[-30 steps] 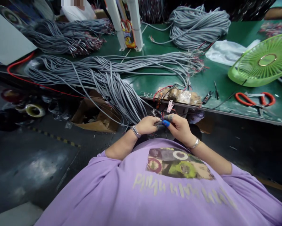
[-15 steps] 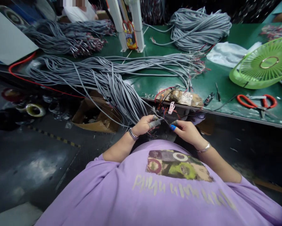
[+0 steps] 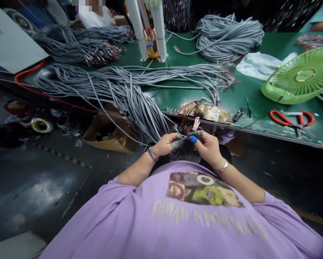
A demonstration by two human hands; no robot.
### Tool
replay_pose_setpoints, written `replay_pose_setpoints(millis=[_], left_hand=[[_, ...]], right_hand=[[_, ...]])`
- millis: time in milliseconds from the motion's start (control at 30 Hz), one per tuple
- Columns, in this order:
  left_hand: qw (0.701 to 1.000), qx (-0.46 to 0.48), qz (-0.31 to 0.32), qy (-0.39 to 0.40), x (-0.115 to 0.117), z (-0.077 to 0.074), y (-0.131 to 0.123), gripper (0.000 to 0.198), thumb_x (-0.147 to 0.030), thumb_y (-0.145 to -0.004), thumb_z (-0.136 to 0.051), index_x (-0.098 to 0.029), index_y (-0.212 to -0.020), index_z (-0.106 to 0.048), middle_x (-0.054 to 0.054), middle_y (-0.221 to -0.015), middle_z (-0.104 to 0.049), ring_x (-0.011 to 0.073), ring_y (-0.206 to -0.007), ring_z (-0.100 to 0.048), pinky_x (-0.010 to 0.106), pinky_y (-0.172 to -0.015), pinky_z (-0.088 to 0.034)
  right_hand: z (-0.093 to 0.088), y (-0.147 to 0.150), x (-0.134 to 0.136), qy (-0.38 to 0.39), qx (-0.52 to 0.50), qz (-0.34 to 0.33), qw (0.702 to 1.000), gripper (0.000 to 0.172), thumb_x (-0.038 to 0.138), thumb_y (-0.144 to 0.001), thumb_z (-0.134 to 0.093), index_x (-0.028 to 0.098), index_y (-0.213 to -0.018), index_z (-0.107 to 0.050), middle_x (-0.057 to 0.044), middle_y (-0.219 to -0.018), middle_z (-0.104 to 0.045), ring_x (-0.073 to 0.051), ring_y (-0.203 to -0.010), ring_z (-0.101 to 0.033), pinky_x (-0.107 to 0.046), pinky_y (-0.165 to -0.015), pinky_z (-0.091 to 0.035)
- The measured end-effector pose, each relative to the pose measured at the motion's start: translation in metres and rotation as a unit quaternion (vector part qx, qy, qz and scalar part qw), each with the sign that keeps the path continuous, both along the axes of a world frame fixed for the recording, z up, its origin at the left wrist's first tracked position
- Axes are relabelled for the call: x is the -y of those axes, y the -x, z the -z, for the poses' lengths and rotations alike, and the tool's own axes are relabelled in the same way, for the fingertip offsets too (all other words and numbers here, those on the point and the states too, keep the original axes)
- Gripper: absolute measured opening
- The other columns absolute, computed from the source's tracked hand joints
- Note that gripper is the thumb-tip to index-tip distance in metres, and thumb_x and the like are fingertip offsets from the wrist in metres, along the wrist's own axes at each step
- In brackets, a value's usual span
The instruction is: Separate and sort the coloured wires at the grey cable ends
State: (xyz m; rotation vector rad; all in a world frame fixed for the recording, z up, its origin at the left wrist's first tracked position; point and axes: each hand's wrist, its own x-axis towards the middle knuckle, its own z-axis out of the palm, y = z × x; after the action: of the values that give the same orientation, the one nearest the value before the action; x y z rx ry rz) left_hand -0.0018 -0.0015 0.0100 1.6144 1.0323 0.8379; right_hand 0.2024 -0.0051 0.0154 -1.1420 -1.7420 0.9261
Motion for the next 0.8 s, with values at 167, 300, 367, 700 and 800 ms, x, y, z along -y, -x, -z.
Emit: replay_pose_setpoints(millis=[167,300,367,700,800], left_hand=[[0.997,0.051,-0.026,0.047,0.001,0.007,0.006,0.049,-0.063,-0.075,-0.067,-0.015,-0.077,-0.057,-0.004,-0.057,-0.051,0.0061,-0.049,-0.041,0.021,-0.051,-0.035],[0.996,0.066,-0.036,0.053,-0.001,0.013,0.007,0.049,-0.063,-0.075,-0.067,-0.015,-0.078,-0.056,-0.005,-0.057,-0.05,0.0056,-0.049,-0.041,0.02,-0.05,-0.035],[0.997,0.053,-0.033,0.044,-0.003,0.015,0.006,0.047,-0.061,-0.076,-0.067,-0.015,-0.079,-0.057,-0.004,-0.058,-0.051,0.0057,-0.05,-0.042,0.02,-0.051,-0.036],[0.997,0.071,-0.003,0.025,-0.002,0.008,-0.001,0.049,-0.06,-0.073,-0.072,-0.013,-0.085,-0.065,0.001,-0.071,-0.061,0.0085,-0.059,-0.051,0.022,-0.058,-0.044],[0.994,0.066,0.07,0.054,-0.004,0.004,0.009,0.05,-0.061,-0.074,-0.071,-0.012,-0.083,-0.064,0.001,-0.069,-0.061,0.0086,-0.059,-0.053,0.021,-0.058,-0.045]], right_hand=[[0.023,-0.013,-0.002,0.142,0.067,-0.086,0.984,0.02,0.039,-0.083,-0.058,0.02,-0.074,-0.058,0.0,-0.061,-0.063,-0.012,-0.045,-0.051,-0.025,-0.043,-0.04],[0.009,-0.036,0.005,0.028,0.259,-0.028,0.965,0.018,0.029,-0.076,-0.064,0.02,-0.062,-0.056,0.001,-0.053,-0.055,-0.013,-0.049,-0.048,-0.026,-0.048,-0.035],[-0.006,-0.04,0.011,-0.008,0.198,-0.012,0.98,0.017,0.035,-0.083,-0.061,0.021,-0.074,-0.064,-0.001,-0.059,-0.06,-0.014,-0.051,-0.05,-0.028,-0.05,-0.039],[-0.015,-0.001,-0.009,-0.109,0.166,-0.08,0.977,0.012,0.023,-0.089,-0.056,0.019,-0.084,-0.067,-0.003,-0.071,-0.066,-0.015,-0.059,-0.057,-0.027,-0.059,-0.042],[-0.009,-0.009,-0.014,-0.189,0.224,-0.137,0.946,0.016,0.015,-0.088,-0.051,0.018,-0.081,-0.065,-0.005,-0.075,-0.067,-0.015,-0.064,-0.058,-0.025,-0.059,-0.039]])
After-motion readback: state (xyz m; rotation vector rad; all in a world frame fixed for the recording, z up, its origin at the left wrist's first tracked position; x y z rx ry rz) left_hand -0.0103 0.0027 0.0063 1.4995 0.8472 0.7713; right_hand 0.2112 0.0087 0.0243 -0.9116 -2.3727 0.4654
